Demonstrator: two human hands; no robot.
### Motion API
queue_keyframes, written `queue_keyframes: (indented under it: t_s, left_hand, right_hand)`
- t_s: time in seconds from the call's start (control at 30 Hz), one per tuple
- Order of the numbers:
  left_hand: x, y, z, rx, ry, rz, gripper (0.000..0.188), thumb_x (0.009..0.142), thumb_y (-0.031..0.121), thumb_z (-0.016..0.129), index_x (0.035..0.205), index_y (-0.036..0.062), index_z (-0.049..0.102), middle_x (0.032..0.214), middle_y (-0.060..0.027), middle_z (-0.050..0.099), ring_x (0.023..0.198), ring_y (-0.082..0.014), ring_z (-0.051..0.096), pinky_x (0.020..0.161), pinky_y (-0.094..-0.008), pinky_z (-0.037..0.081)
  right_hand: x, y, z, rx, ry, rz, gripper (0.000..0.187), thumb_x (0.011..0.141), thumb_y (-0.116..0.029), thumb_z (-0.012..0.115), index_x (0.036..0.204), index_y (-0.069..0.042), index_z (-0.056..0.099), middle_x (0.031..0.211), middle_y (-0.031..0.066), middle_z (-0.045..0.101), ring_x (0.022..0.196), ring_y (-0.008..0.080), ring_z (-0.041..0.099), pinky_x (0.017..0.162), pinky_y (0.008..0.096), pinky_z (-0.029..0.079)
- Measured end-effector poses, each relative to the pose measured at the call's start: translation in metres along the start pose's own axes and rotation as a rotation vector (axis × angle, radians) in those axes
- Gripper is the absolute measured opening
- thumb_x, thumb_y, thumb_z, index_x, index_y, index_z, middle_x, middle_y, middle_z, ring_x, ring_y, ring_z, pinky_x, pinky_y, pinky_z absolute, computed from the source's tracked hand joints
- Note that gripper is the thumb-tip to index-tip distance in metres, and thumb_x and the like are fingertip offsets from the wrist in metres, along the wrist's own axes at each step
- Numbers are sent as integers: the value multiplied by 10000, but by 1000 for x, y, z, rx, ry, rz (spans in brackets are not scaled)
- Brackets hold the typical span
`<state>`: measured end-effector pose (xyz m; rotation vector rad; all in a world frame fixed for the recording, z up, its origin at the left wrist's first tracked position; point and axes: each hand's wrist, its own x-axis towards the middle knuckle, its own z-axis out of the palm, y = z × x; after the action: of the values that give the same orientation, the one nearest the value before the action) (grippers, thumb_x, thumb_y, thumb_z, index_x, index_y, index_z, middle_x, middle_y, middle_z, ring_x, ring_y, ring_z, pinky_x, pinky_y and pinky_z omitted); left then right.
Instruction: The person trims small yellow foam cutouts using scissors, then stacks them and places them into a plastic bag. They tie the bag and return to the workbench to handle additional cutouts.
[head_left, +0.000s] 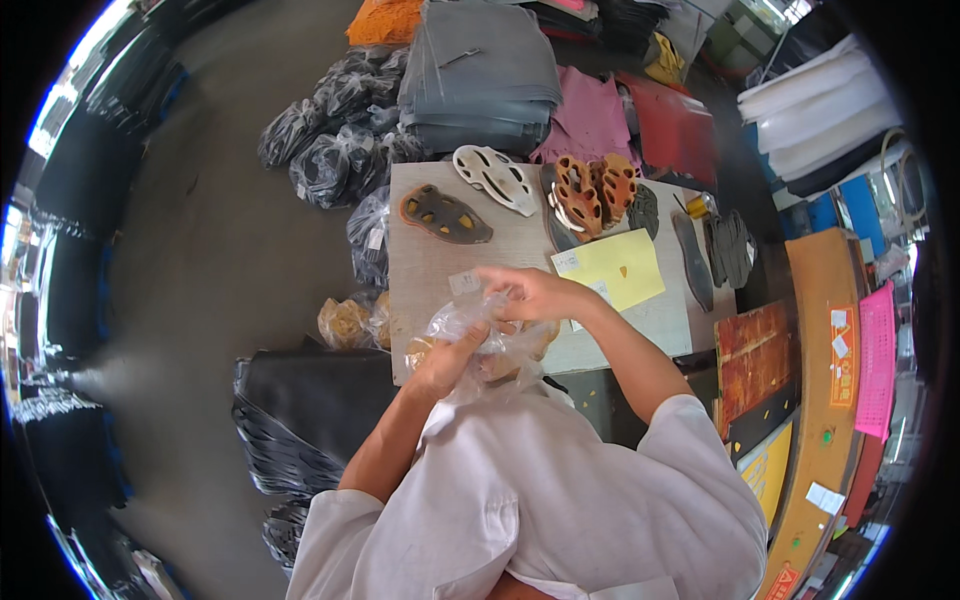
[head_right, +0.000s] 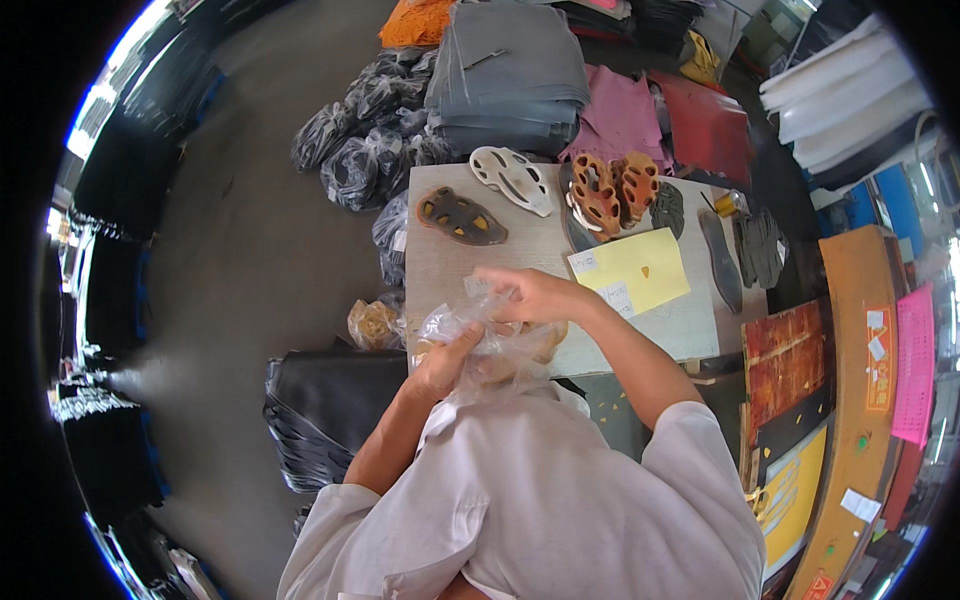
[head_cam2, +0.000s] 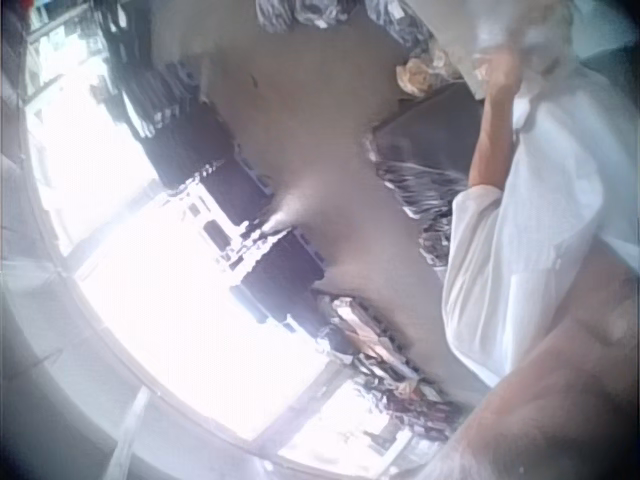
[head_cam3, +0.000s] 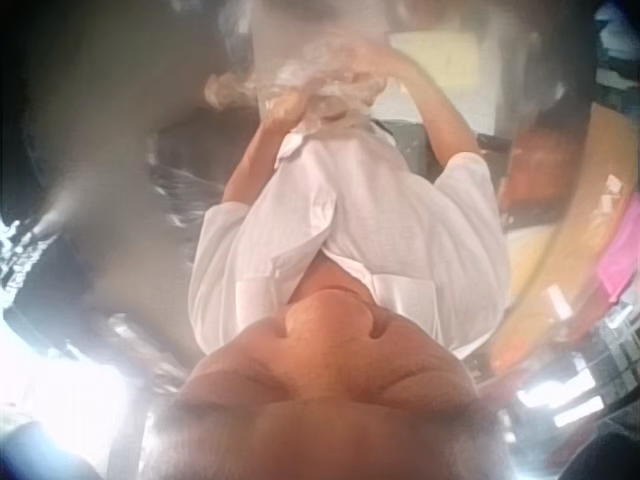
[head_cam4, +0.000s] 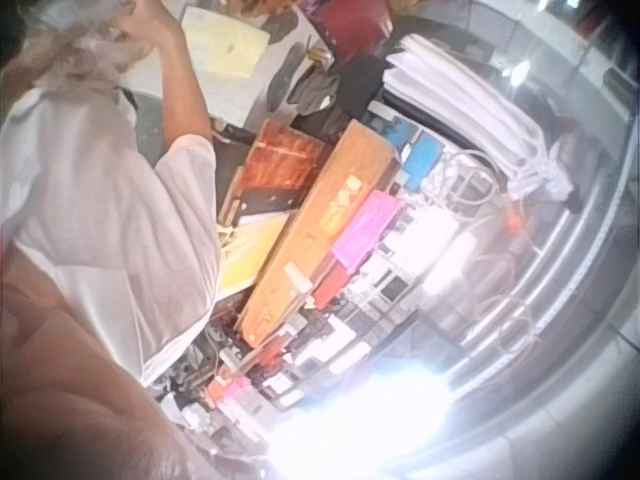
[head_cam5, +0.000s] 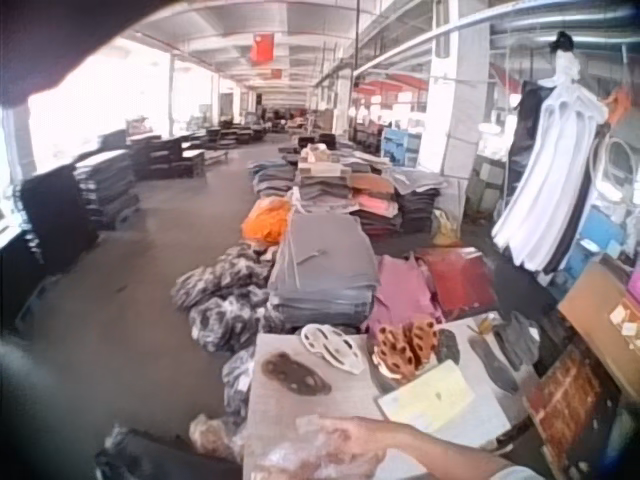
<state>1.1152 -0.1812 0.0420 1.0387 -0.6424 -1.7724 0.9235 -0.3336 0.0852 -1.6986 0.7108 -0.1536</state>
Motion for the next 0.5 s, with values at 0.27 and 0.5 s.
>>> queue_keyframes:
  t_s: [0.27, 0.5]
  left_hand:
    - [8, 1, -12, -363, 116, -176, 464, 1084, 301, 535, 1393, -46, 534, 1098, -107, 687, 895, -206, 669, 764, -363, 568]
    - [-9, 14, -16, 257, -24, -86, 542, 955, 114, 639, 1469, -4, 511, 1305, -94, 640, 1067, -162, 634, 883, -312, 534]
  right_hand:
    - [-35, -31, 26, 288, 82, 259, 309, 905, -66, 682, 1195, 35, 717, 965, 68, 752, 850, 129, 695, 745, 280, 571]
    - [-52, -33, 49, 607, -84, 218, 361, 925, 9, 583, 1268, 26, 693, 1156, 116, 739, 1087, 178, 695, 973, 296, 546]
